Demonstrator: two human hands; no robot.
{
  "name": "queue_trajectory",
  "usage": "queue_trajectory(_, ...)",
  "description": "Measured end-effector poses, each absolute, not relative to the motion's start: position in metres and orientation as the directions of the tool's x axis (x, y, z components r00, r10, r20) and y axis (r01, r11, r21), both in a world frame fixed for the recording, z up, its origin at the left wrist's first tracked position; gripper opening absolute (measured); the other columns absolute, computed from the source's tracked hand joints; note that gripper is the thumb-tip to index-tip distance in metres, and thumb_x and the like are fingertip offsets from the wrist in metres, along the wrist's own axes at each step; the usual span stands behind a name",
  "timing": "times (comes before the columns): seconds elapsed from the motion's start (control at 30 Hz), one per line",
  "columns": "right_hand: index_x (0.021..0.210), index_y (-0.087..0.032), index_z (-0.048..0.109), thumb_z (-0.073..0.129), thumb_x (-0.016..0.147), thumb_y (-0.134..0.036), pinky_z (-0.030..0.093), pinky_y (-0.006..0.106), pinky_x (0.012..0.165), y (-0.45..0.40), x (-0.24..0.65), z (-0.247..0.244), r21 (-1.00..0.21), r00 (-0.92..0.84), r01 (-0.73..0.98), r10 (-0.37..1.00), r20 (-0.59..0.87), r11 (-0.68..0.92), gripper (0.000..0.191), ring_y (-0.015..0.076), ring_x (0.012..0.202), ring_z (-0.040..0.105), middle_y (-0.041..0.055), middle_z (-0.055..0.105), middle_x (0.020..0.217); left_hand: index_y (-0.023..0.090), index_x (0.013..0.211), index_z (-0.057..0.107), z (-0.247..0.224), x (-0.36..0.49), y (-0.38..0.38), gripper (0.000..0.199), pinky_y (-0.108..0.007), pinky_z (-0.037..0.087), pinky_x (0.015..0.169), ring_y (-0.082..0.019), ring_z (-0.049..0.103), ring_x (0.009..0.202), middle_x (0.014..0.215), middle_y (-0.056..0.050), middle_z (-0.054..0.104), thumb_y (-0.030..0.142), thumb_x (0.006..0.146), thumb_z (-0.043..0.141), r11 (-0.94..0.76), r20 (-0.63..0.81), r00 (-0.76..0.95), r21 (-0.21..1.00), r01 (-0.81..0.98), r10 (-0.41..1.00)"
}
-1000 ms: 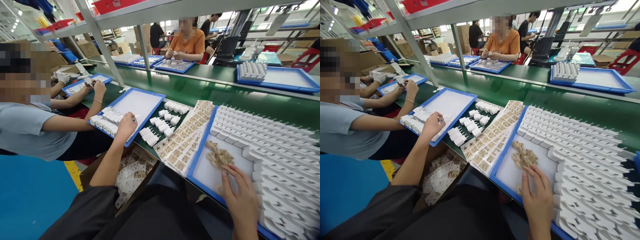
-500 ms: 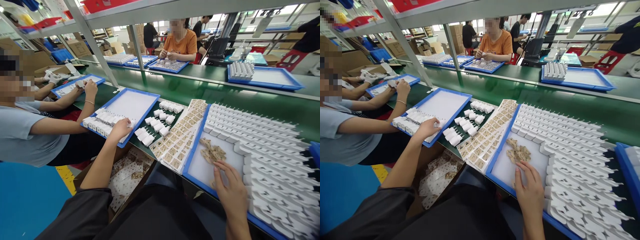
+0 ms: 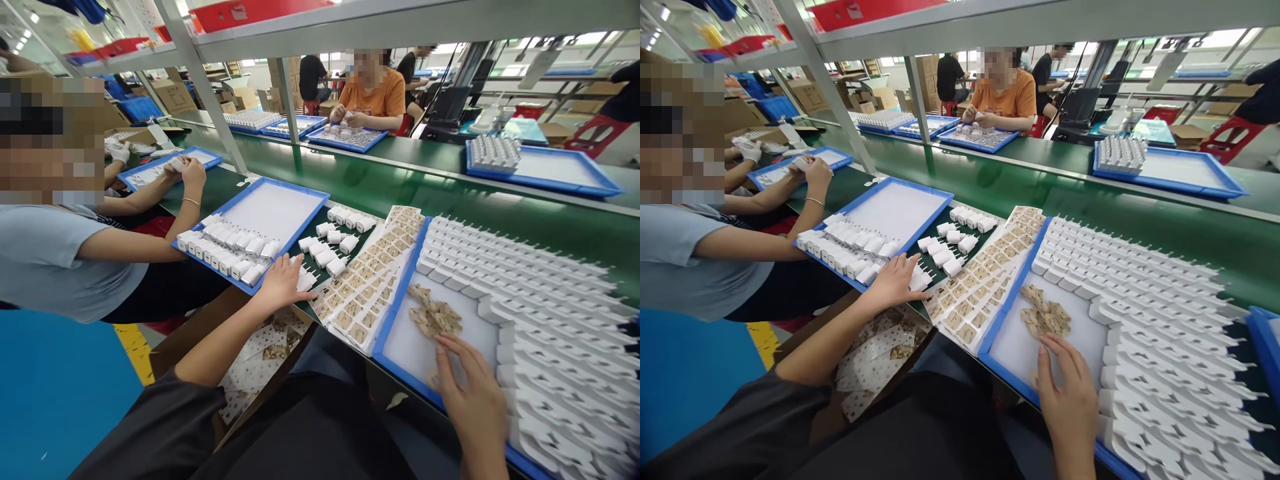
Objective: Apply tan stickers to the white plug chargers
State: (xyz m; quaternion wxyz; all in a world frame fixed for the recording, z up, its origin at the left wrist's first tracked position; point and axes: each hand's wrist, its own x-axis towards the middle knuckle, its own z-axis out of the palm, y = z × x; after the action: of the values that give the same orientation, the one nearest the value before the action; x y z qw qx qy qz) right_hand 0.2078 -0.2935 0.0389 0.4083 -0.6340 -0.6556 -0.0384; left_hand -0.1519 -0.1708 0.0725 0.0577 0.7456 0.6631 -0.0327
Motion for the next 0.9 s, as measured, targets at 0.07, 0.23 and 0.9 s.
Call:
queue_trajectory(0.07, 0.102, -0.026, 0.07, 0.054, 0.097, -0.039, 0.059, 0.05, 0.087, -0.293, 0.208, 0.039, -0.478, 0.136, 0.855, 0.802, 0.581, 0.201, 0.021, 0.0336, 0.1, 0.073, 0.0106, 0.076, 0.106, 0.008, 0.158, 0.026, 0.075, -0.15, -0.17, 0.119, -0.053, 0.039, 0.108, -0.049, 0.044, 0.138, 0.146, -0.033, 0.047, 0.077, 0.071, 0.071, -0.112, -0.127, 0.113, 0.017, 0.994, 0.985)
queue_trajectory(0.23, 0.102, -0.028, 0.071, 0.053, 0.096, -0.039, 0.06, 0.053, 0.085, -0.293, 0.208, 0.04, -0.493, 0.139, 0.843, 0.799, 0.584, 0.213, 0.021, 0.0351, 0.098, 0.075, 0.0099, 0.077, 0.103, 0.007, 0.156, 0.03, 0.079, -0.151, -0.166, 0.114, -0.049, 0.042, 0.103, -0.046, 0.053, 0.124, 0.13, -0.029, 0.056, 0.073, 0.073, 0.071, -0.134, -0.136, 0.136, 0.024, 0.991, 0.981)
queue_trajectory(0.9, 0.107, -0.023, 0.069, 0.051, 0.1, -0.037, 0.056, 0.045, 0.088, -0.294, 0.21, 0.036, -0.461, 0.077, 0.838, 0.773, 0.63, 0.292, 0.024, 0.0298, 0.096, 0.074, 0.0082, 0.076, 0.104, 0.017, 0.144, 0.041, 0.077, -0.146, -0.156, 0.094, -0.046, 0.046, 0.101, -0.04, 0.053, 0.122, 0.128, -0.02, 0.053, 0.05, 0.065, 0.08, -0.116, -0.168, 0.13, 0.088, 0.989, 0.977)
